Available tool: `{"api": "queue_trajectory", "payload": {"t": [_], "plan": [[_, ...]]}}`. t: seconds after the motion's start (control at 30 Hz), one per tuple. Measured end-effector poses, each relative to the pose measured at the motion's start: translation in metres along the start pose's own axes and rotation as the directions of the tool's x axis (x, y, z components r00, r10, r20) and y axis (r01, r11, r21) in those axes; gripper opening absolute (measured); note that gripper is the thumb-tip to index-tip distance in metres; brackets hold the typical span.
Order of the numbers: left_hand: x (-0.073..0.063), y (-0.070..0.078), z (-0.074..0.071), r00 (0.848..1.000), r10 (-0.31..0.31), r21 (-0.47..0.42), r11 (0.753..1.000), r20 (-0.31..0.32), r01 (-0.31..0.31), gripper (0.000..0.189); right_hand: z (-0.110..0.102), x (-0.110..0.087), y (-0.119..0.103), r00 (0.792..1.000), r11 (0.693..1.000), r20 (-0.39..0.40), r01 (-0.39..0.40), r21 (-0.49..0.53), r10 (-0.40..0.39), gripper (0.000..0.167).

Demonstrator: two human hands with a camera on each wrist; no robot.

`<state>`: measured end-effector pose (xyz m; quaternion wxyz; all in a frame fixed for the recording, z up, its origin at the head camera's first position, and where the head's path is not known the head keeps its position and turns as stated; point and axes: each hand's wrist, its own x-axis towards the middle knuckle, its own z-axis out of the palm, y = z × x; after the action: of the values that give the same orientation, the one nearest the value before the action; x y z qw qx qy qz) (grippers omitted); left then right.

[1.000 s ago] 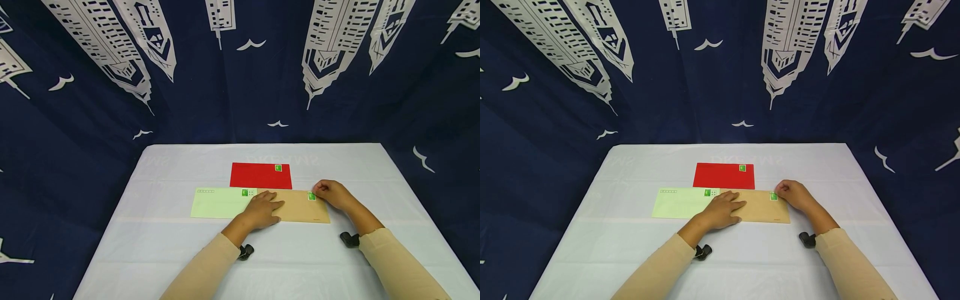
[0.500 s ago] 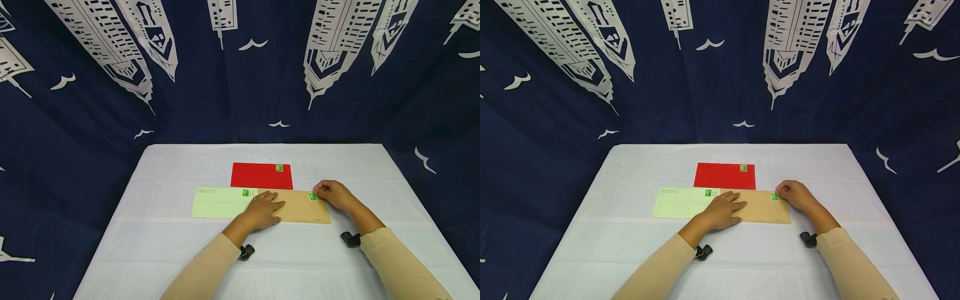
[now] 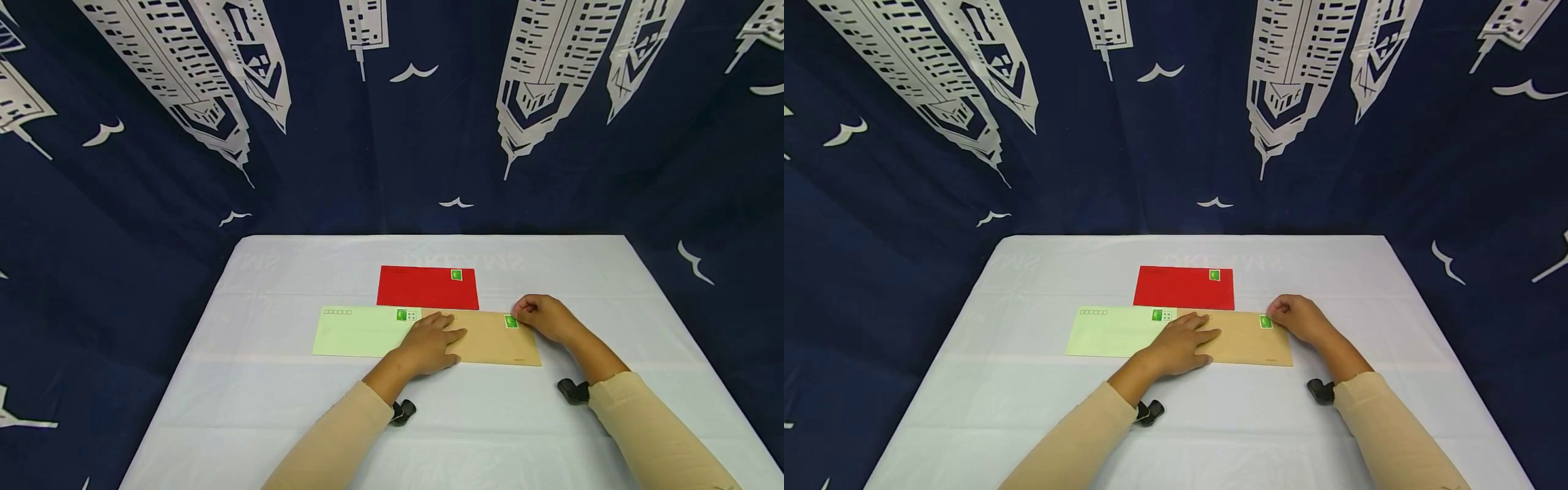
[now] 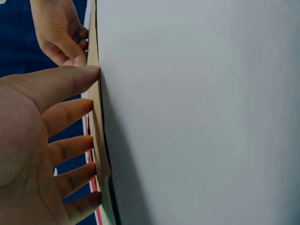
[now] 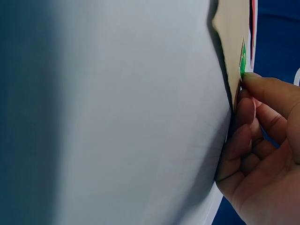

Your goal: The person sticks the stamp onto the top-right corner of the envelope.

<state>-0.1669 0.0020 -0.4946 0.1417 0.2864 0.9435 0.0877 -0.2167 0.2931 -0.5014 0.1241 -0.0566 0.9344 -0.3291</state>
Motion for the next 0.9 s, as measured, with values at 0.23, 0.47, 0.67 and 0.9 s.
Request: {"api": "queue_trajectory", "payload": {"t": [0.23,0.47,0.67,0.9], "plan": [[-0.0012,0.0006,-0.0009,1.0,-0.007,-0.004,1.0,0.004,0.007,0.059,0.001,0.0004,-0.0011,1.0,1.0,-0.008,-0.001,-0.01,0.001,0.011],[-0.0013,0.0011,-0.0019,1.0,-0.008,-0.007,1.0,0.006,0.008,0.058,0.0024,0.0015,0.0007,1.0,1.0,-0.016,-0.003,-0.01,0.003,0.01],[-0.0021,0.0019,-0.0028,1.0,-0.011,-0.008,1.0,0.009,0.011,0.058,0.0029,0.0011,0.0,1.0,1.0,-0.014,-0.01,-0.007,0.01,0.01],[-0.0017,0.0015,-0.0021,1.0,-0.01,-0.005,1.0,0.005,0.01,0.058,0.0026,-0.0004,-0.0027,1.0,1.0,-0.02,-0.017,0.004,0.017,0.011]]}}
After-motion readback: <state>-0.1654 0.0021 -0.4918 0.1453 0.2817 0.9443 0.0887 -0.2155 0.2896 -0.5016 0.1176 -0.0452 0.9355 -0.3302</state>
